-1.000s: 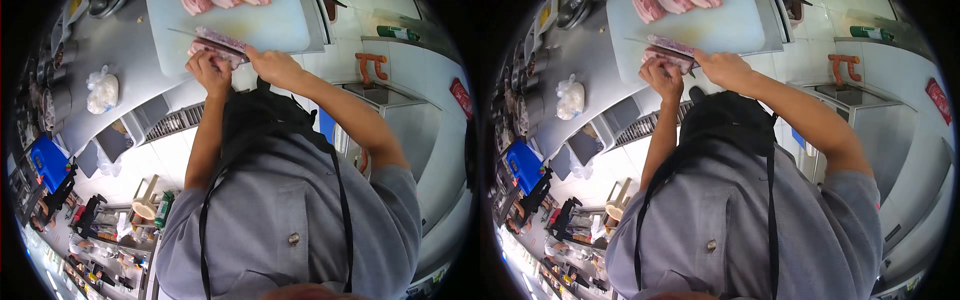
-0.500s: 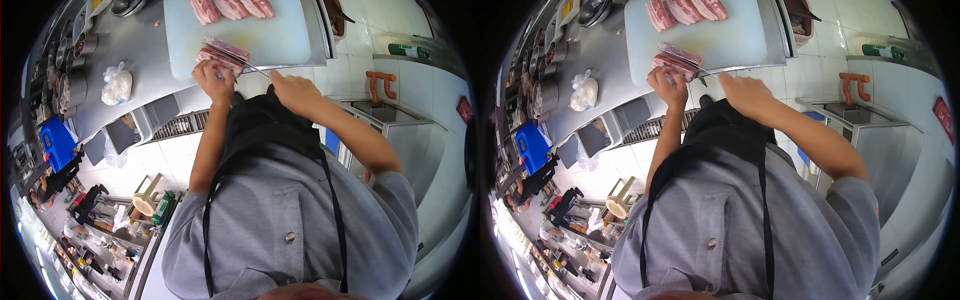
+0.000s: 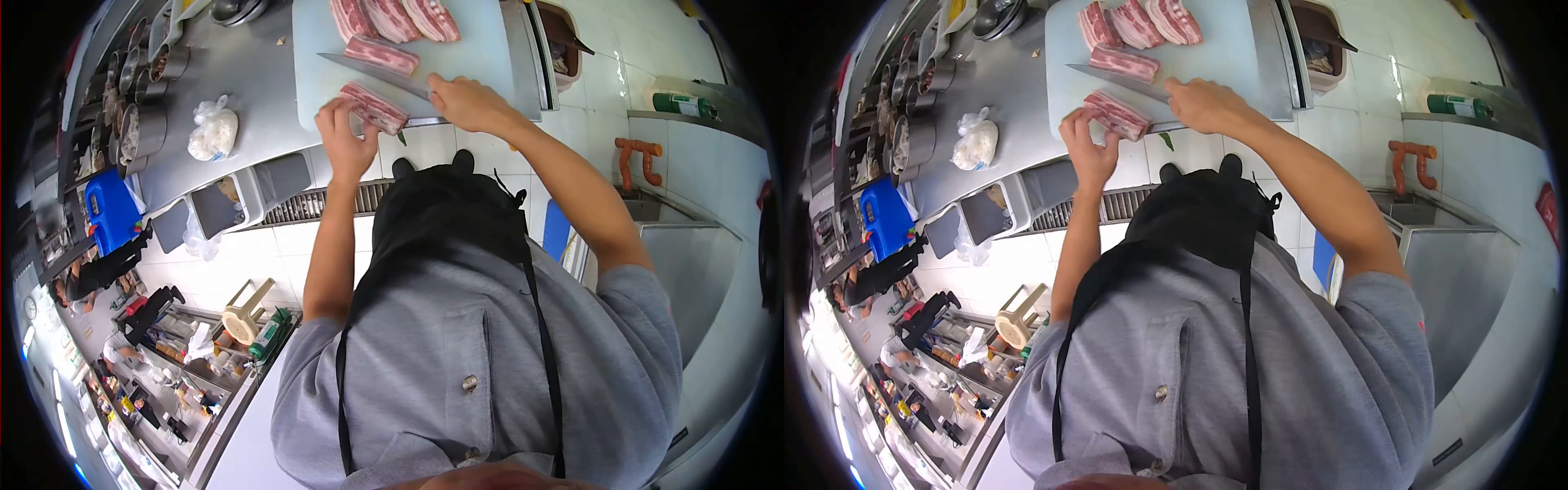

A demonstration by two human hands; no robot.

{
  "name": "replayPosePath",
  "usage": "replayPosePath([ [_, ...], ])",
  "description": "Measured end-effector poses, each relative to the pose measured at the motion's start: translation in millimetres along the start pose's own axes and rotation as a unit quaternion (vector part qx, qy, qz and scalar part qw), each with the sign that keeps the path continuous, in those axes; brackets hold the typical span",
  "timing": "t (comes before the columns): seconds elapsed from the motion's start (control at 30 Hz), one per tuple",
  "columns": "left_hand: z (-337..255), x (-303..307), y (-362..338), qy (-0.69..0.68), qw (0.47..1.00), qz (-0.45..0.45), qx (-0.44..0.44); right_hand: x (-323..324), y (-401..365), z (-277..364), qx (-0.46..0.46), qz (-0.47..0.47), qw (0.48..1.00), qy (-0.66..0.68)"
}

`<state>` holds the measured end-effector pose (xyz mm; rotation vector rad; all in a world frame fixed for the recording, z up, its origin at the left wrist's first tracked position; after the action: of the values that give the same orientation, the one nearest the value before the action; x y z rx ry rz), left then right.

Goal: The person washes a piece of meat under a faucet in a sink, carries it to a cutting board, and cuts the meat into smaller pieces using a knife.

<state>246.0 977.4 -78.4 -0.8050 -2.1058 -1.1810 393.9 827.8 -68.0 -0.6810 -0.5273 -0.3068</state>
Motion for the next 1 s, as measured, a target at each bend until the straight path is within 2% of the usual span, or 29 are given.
replayPosePath([
  [0.03,-1,12,11,0.005,1.0,-0.005,-0.002,7,2,-1,0.038,-0.038,0.997,-0.063],
  [0.1,-11,7,24,0.119,0.967,0.187,-0.127,6,7,-9,0.077,-0.07,0.992,-0.073],
  [0.13,-13,5,27,0.165,0.95,0.207,-0.165,6,11,-7,0.112,-0.1,0.985,-0.08],
  [0.17,-13,7,32,0.179,0.951,0.193,-0.162,5,14,-6,0.131,-0.105,0.982,-0.086],
  [0.23,-15,-5,35,0.227,0.913,0.249,-0.232,4,13,-9,0.091,-0.116,0.986,-0.082],
  [0.3,-15,-2,42,0.222,0.914,0.219,-0.259,2,15,-13,0.098,-0.115,0.985,-0.084],
  [0.33,-14,-4,42,0.214,0.907,0.24,-0.272,9,11,-4,0.111,-0.124,0.982,-0.09],
  [0.4,-12,-10,39,0.198,0.898,0.26,-0.296,12,4,-2,0.038,-0.054,0.996,-0.065],
  [0.43,-12,-10,40,0.199,0.898,0.249,-0.302,14,3,-3,0.038,-0.065,0.995,-0.07],
  [0.5,-9,-11,41,0.201,0.901,0.26,-0.283,13,4,-4,0.059,-0.076,0.991,-0.09],
  [0.57,-4,-8,46,0.18,0.913,0.254,-0.265,17,1,-7,0.04,-0.058,0.994,-0.086],
  [0.67,11,4,66,0.099,0.931,0.347,-0.058,15,0,-8,0.033,-0.059,0.994,-0.081],
  [0.77,55,-7,77,0.024,0.949,0.306,-0.068,12,-7,-14,0.004,-0.078,0.996,-0.049],
  [0.8,57,-1,83,0.053,0.957,0.271,-0.085,10,-10,-12,0.012,-0.094,0.994,-0.047],
  [0.83,58,-2,84,0.047,0.957,0.273,-0.089,9,-12,-10,0.018,-0.111,0.993,-0.043],
  [0.9,51,-2,82,0.089,0.955,0.239,-0.149,1,-9,-11,0.023,-0.103,0.994,-0.04],
  [0.97,62,-15,80,0.076,0.953,0.255,-0.148,-22,-9,-14,0.014,-0.075,0.997,-0.029],
  [1.0,66,-18,74,0.075,0.952,0.255,-0.148,-25,-10,-9,0.023,-0.09,0.995,-0.032],
])
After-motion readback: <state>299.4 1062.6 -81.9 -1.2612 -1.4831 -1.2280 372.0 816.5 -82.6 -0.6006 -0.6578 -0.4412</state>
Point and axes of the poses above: each hand's wrist, its own y-axis towards the middle knuckle, its own x-axis out of the back of the hand, z = x × y, the point moved 6 cm from there along y, towards the middle knuckle, and after that the axes turned 10 degrees about y, right-handed, at the moved point
